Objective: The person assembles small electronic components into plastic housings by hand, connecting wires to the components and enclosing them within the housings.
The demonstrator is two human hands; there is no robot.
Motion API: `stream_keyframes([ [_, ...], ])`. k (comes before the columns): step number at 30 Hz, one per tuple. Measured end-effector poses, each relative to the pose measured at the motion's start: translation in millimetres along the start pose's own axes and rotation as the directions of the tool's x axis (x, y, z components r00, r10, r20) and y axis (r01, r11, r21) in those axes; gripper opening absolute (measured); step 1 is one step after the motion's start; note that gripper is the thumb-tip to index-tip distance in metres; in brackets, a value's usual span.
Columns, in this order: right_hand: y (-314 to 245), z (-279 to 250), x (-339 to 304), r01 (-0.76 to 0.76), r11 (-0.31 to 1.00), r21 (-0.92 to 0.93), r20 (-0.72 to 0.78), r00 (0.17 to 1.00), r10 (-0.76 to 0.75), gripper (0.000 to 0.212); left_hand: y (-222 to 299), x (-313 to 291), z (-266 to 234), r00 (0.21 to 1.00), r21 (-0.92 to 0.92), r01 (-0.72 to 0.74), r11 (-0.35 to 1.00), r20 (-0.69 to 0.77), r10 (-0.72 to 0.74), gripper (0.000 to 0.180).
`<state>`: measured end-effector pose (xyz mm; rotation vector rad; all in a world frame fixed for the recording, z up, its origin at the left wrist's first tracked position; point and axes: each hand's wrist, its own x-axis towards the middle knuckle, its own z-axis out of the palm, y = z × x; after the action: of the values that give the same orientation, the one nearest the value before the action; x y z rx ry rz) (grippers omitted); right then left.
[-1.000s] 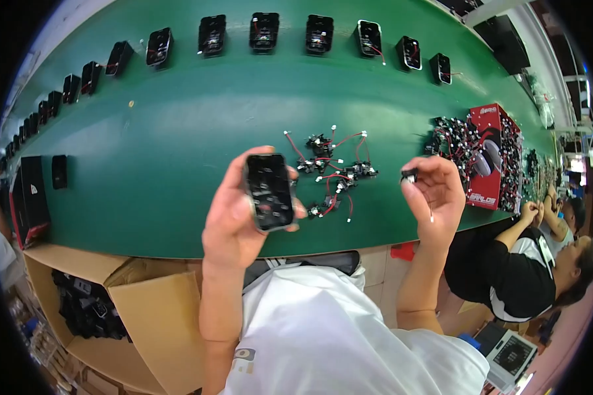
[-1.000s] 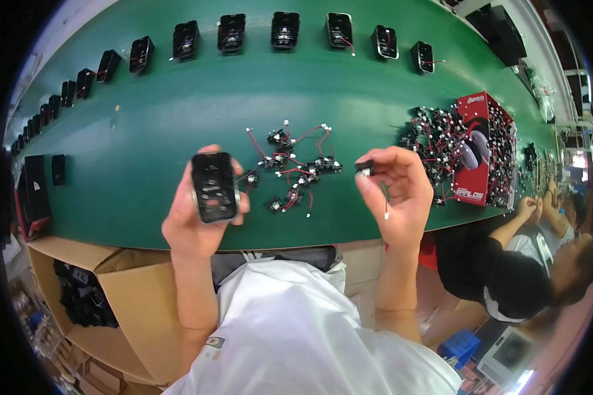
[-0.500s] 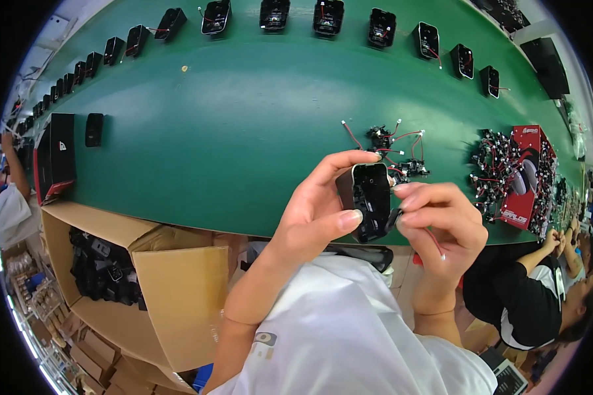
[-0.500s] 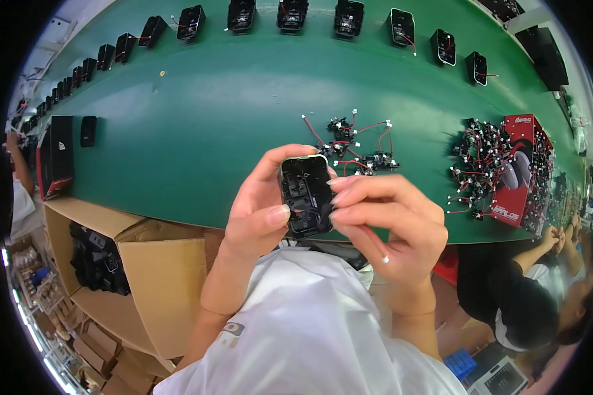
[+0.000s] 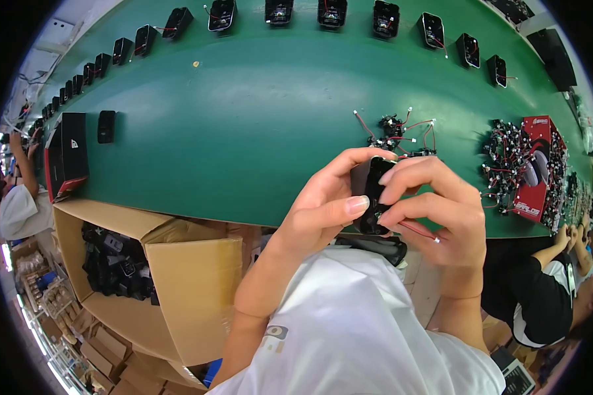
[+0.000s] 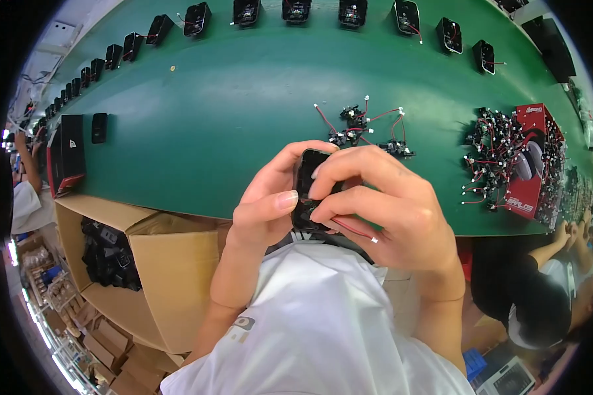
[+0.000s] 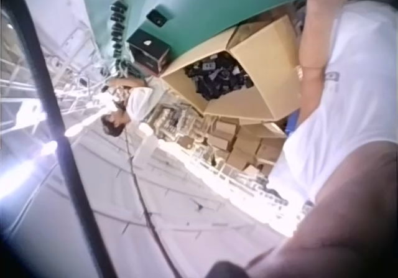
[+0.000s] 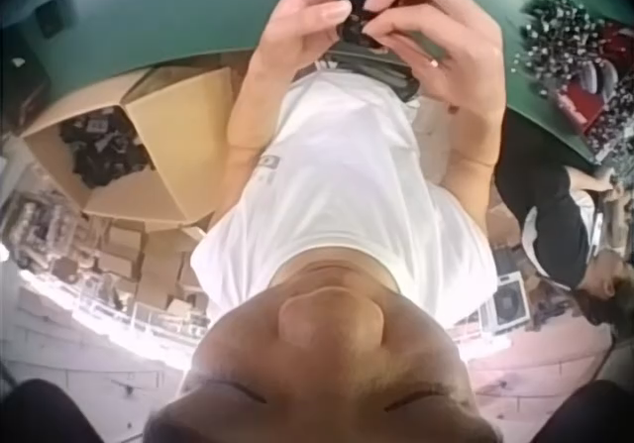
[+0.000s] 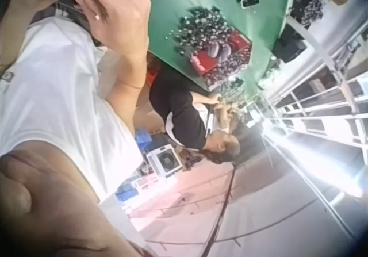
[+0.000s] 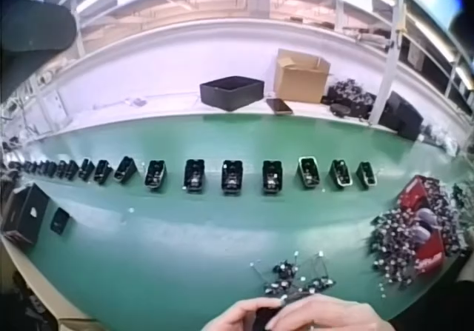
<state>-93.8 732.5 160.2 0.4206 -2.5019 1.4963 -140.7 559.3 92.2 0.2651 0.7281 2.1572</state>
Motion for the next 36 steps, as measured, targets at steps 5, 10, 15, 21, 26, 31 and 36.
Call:
stream_keyframes([
  [5, 9, -6, 6, 0.141, 0.985, -0.095, 0.055, 0.989, -0.136, 0.026, 5, 0, 5, 0.993, 0.100, 0.038, 0.994, -0.111, -0.027, 0.074],
  [10, 11, -1, 3, 0.171, 0.966, -0.196, 0.018, 0.985, -0.171, 0.026, 2, -1, -1, 0.995, 0.108, -0.064, 0.992, -0.068, 0.072, 0.067],
  [15, 2, -7, 4, 0.184, 0.958, -0.221, 0.013, 0.982, -0.186, 0.026, 1, -1, -6, 0.992, 0.153, -0.107, 0.982, -0.052, 0.116, 0.061],
  [21, -1, -2, 5, 0.192, 0.943, -0.272, 0.044, 0.981, -0.187, 0.023, 1, 0, 0, 0.977, 0.267, -0.129, 0.955, -0.133, 0.169, 0.072],
  [26, -1, 0, 4, 0.153, 0.942, -0.300, 0.013, 0.988, -0.157, 0.023, 1, -1, -2, 0.974, 0.285, -0.158, 0.945, -0.113, 0.197, 0.073],
  [31, -5, -1, 3, 0.136, 0.924, -0.357, 0.096, 0.989, -0.109, 0.024, 3, -3, 3, 0.984, 0.297, -0.095, 0.950, -0.118, 0.135, 0.073],
  [36, -4, -1, 5, 0.094, 0.962, -0.257, 0.086, 0.994, -0.074, 0.023, 6, -5, 6, 0.984, 0.304, -0.070, 0.950, -0.138, 0.117, 0.075],
])
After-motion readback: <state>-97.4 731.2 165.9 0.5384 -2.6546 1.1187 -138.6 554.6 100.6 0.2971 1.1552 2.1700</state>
